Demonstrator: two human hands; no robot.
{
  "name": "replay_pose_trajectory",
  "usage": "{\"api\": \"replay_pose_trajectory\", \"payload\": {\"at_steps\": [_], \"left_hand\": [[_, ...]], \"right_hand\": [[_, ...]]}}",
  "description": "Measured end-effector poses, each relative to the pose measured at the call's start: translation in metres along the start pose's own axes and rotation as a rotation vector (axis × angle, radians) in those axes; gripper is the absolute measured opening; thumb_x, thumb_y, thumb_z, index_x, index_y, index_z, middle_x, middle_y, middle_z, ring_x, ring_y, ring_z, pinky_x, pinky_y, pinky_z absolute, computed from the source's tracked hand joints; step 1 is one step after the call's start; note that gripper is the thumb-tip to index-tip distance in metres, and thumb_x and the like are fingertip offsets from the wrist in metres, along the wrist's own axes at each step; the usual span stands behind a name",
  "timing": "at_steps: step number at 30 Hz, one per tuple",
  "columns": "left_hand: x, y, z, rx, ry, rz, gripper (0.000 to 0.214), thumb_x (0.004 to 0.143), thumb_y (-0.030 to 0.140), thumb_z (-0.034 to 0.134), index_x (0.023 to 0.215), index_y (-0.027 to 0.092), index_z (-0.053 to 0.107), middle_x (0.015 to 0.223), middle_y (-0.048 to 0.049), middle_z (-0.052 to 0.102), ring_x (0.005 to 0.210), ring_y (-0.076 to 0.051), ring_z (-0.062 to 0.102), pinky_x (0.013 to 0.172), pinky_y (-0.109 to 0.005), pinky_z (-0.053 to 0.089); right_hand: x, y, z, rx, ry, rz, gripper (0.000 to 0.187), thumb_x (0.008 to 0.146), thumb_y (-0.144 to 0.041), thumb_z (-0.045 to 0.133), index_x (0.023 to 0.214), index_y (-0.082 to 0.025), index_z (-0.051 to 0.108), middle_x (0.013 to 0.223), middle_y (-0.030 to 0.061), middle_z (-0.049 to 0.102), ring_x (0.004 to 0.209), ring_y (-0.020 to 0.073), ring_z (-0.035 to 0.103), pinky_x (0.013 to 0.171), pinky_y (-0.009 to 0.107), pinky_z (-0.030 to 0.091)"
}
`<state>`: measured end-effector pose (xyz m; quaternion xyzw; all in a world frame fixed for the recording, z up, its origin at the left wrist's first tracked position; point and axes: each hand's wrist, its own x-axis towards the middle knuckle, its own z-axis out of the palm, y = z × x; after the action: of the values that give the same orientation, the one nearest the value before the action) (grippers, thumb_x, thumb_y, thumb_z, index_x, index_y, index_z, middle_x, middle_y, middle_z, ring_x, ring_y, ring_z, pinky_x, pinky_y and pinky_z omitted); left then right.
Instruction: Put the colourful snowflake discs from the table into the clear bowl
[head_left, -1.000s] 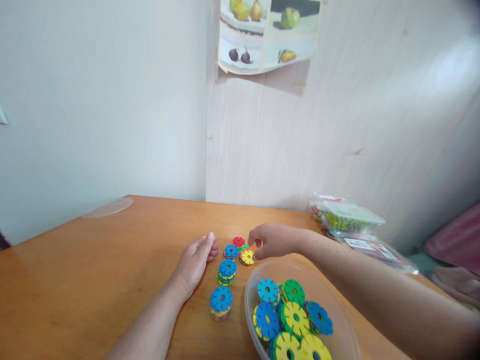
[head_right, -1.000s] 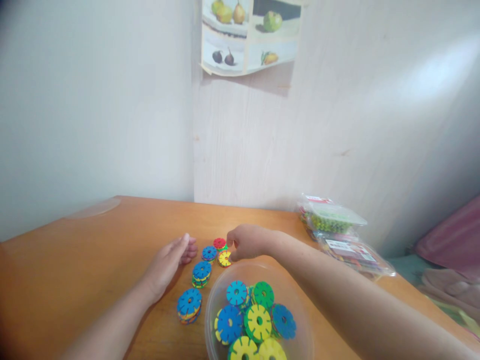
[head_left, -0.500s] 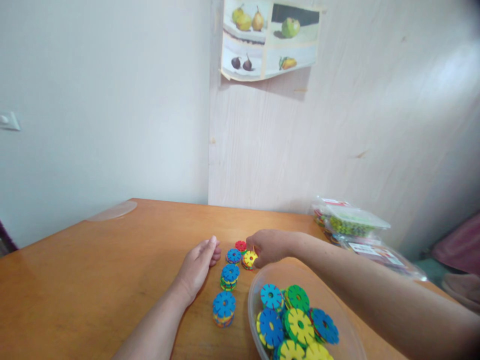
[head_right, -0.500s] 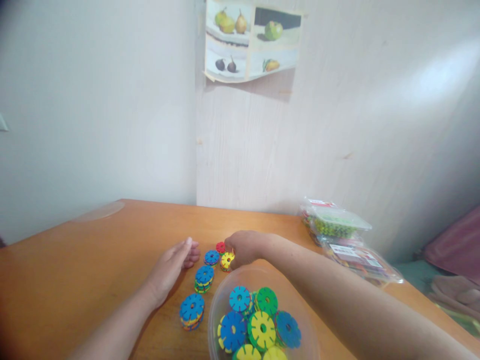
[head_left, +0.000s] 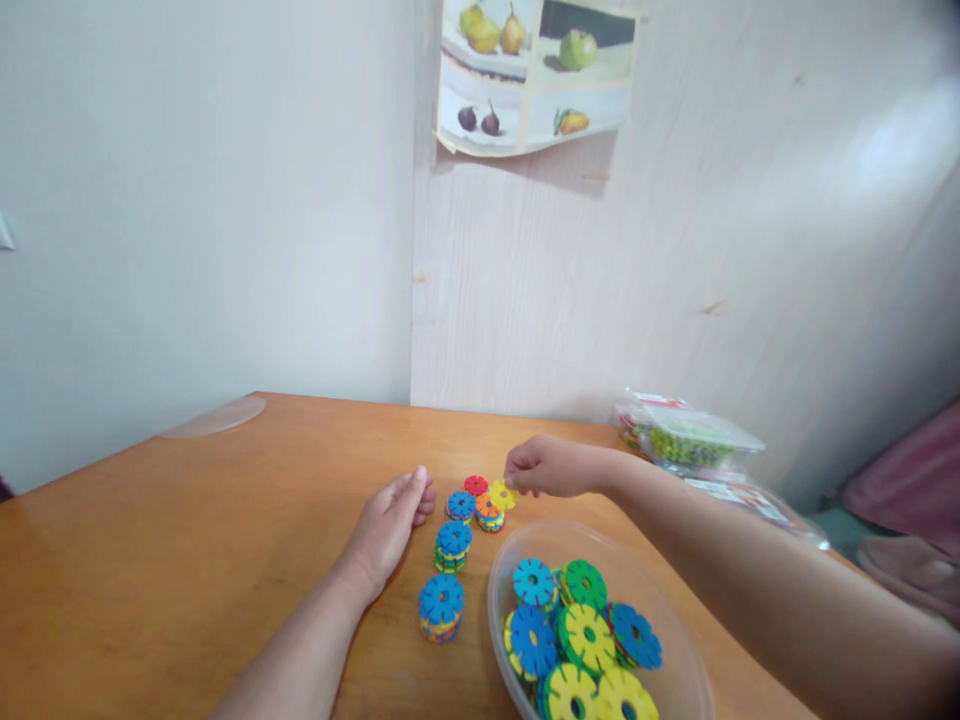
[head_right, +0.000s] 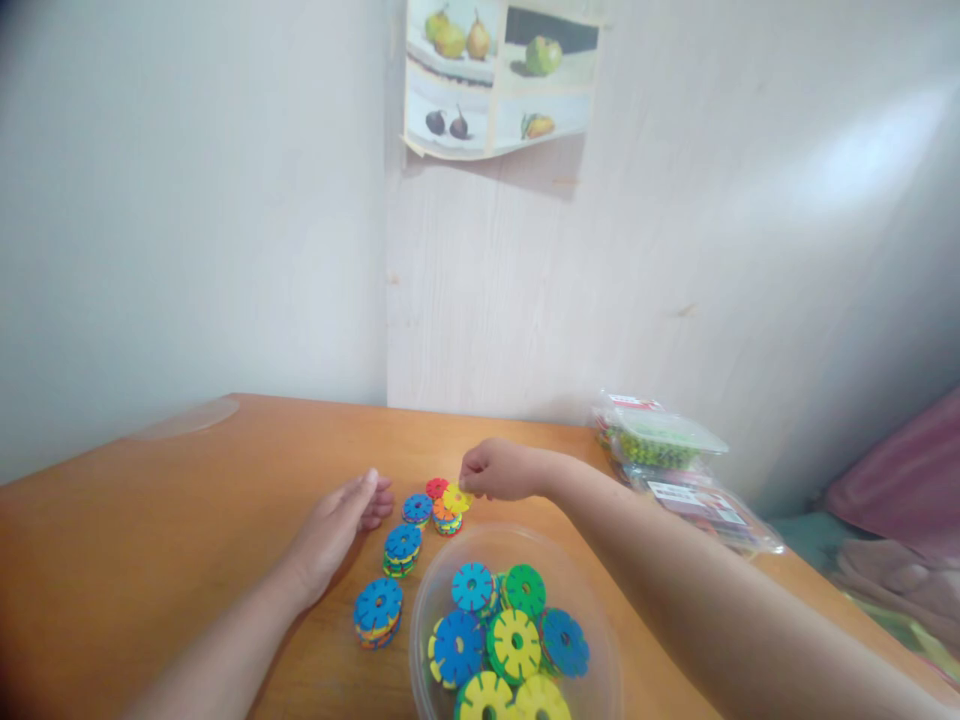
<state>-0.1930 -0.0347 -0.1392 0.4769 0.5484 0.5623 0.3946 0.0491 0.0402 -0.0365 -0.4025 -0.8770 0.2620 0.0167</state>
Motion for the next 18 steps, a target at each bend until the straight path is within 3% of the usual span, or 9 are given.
{"api": "replay_pose_trajectory", "payload": {"at_steps": [3, 7, 11, 18], "left_hand": [[0.002, -0.003, 0.0, -0.003, 0.0, -0.004, 0.067, 0.077, 0.074, 0.051, 0.097, 0.012, 0.067, 0.09, -0.0113, 0.07, 0.087, -0.024, 0.065, 0.076, -0.034, 0.051], [0.002, -0.004, 0.0, -0.013, 0.003, 0.003, 0.066, 0.076, 0.074, 0.053, 0.098, 0.013, 0.067, 0.088, -0.0095, 0.07, 0.085, -0.023, 0.065, 0.075, -0.033, 0.051], [0.0, -0.001, 0.0, 0.001, 0.003, 0.004, 0.065, 0.077, 0.074, 0.052, 0.098, 0.014, 0.067, 0.09, -0.0099, 0.07, 0.086, -0.023, 0.066, 0.077, -0.033, 0.052], [0.002, -0.003, -0.001, 0.005, 0.0, 0.012, 0.065, 0.078, 0.073, 0.052, 0.1, 0.014, 0.067, 0.093, -0.0111, 0.07, 0.088, -0.023, 0.065, 0.078, -0.034, 0.051]], "right_hand": [[-0.023, 0.0, -0.004, 0.242, 0.04, -0.046, 0.021, 0.082, -0.037, 0.06, 0.078, -0.016, 0.062, 0.068, -0.0009, 0.059, 0.063, 0.0109, 0.055, 0.058, 0.022, 0.042], [-0.054, -0.004, -0.001, 0.381, -0.057, -0.053, 0.024, 0.08, -0.039, 0.064, 0.081, -0.015, 0.064, 0.068, -0.0016, 0.059, 0.061, 0.009, 0.052, 0.056, 0.02, 0.041], [-0.07, -0.01, 0.006, 0.273, -0.139, 0.008, 0.022, 0.082, -0.036, 0.061, 0.084, -0.015, 0.065, 0.07, -0.0013, 0.061, 0.06, 0.0081, 0.05, 0.054, 0.019, 0.038], [-0.078, -0.016, 0.009, 0.056, 0.002, 0.059, 0.015, 0.079, -0.025, 0.056, 0.085, -0.015, 0.065, 0.067, -0.0029, 0.056, 0.057, 0.0078, 0.045, 0.046, 0.018, 0.031]]}}
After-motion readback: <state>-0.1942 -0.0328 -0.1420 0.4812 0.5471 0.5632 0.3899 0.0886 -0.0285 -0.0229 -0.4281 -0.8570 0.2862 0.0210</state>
